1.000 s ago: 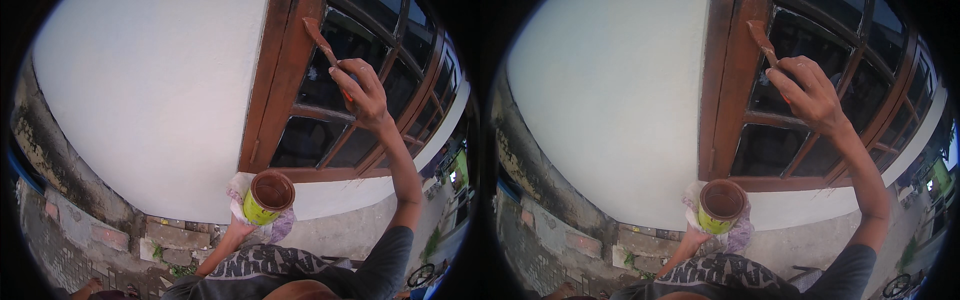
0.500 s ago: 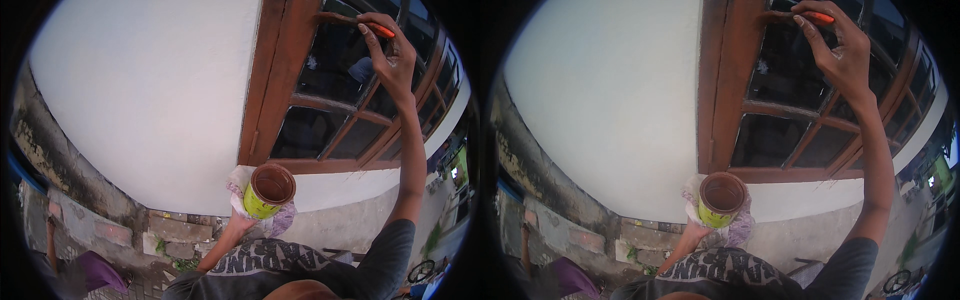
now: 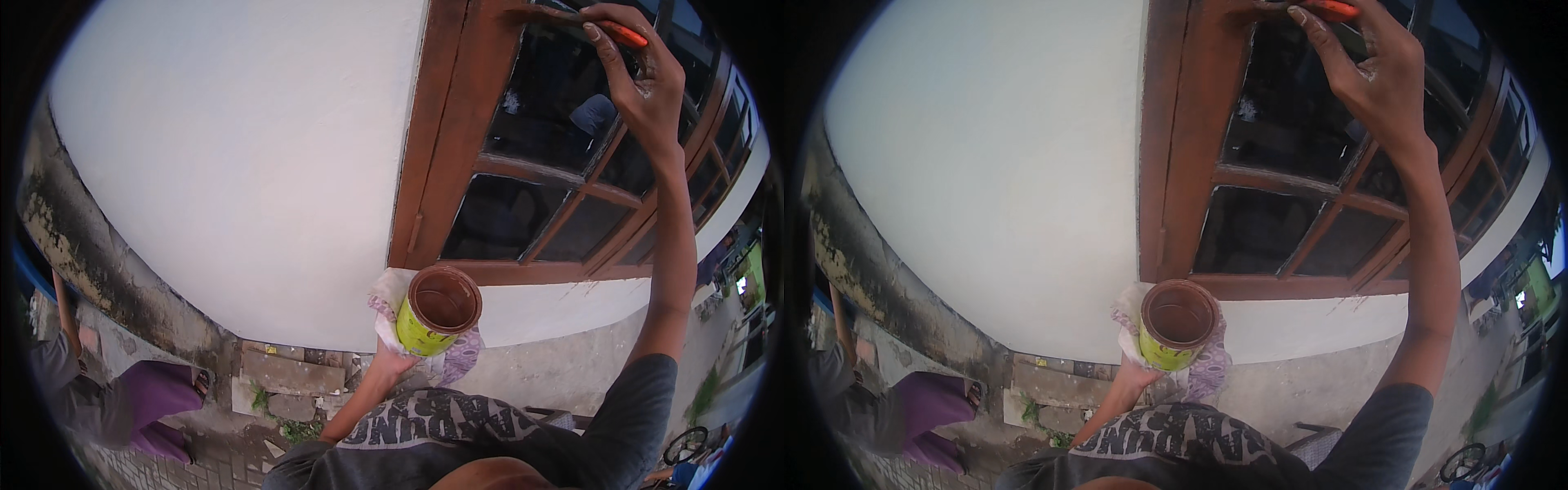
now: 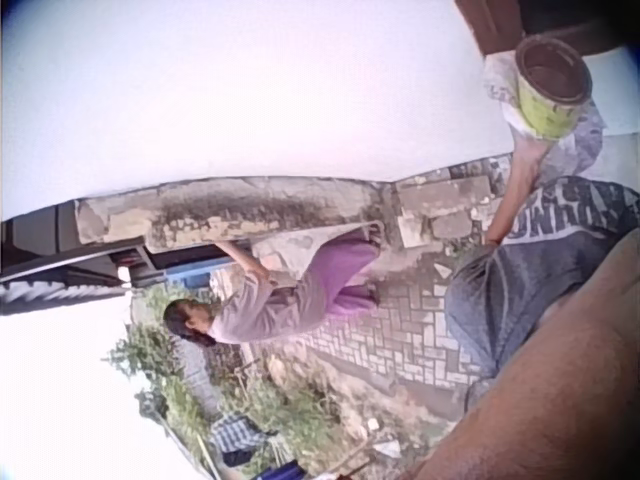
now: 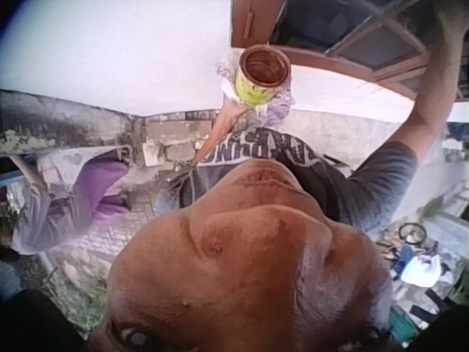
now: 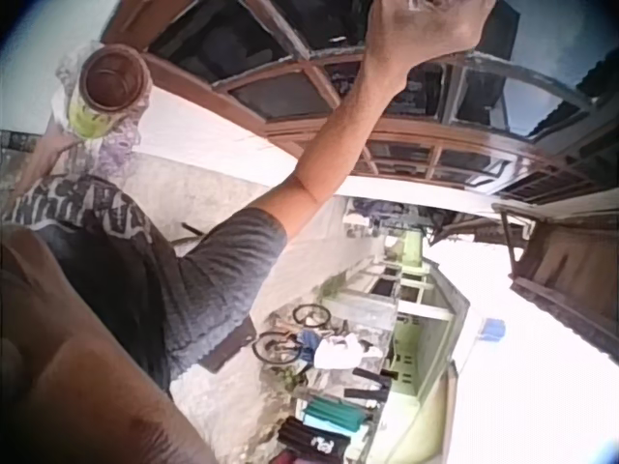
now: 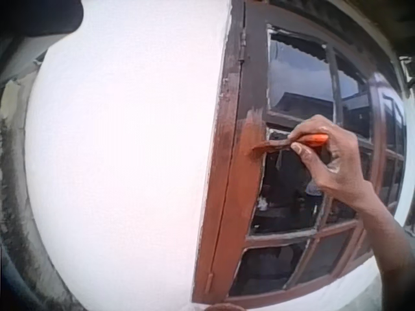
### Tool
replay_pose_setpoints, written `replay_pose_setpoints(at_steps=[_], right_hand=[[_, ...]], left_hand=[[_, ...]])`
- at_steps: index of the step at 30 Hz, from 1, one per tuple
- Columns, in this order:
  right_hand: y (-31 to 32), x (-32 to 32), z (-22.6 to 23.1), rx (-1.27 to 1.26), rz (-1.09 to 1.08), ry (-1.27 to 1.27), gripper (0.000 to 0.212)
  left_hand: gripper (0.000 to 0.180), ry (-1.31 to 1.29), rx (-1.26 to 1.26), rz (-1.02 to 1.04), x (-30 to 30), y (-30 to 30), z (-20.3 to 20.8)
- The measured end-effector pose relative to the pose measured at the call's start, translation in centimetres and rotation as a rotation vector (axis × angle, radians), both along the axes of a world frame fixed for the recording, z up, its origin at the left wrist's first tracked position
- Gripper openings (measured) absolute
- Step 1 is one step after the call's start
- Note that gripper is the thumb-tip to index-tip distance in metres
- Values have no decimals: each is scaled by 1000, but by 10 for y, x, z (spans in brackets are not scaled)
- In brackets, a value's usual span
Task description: The person paints the wood of a window frame with a brush while holding a paint can in the other hand.
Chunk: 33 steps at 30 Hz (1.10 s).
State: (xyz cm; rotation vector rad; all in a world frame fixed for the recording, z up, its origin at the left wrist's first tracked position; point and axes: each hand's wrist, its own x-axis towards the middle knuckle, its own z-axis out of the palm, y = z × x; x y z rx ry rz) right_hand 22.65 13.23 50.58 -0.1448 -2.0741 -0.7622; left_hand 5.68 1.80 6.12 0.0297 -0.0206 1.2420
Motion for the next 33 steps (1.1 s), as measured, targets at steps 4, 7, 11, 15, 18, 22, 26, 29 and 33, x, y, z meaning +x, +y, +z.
replay_pose_setpoints(at_steps=[4,7,11,15,18,22,26,29,33], right_hand=[[-14,-18,18,440,-70,77,10],[11,-10,-7,478,-88,2,28],[-2,-8,-73,282,-50,-235,34],[-28,-10,-77,-8,-19,-265,29],[-20,-23,-43,-179,-18,-213,19],[-7,-35,20,-104,-26,-66,21],[-29,-48,58,247,-54,178,7],[-22,-42,75,531,-104,137,8],[9,-29,32,519,-147,-70,31]], left_hand=[[59,-39,-29,-29,0,2,-4],[59,-63,-17,-37,1,3,5],[56,-76,59,-36,0,1,13],[58,-231,108,-59,-1,-1,9],[61,-223,136,-71,-1,-1,-4],[67,-36,39,-15,-3,-2,15],[73,646,195,253,5,-15,31],[62,497,140,208,7,-9,13],[57,-116,98,7,0,0,11]])
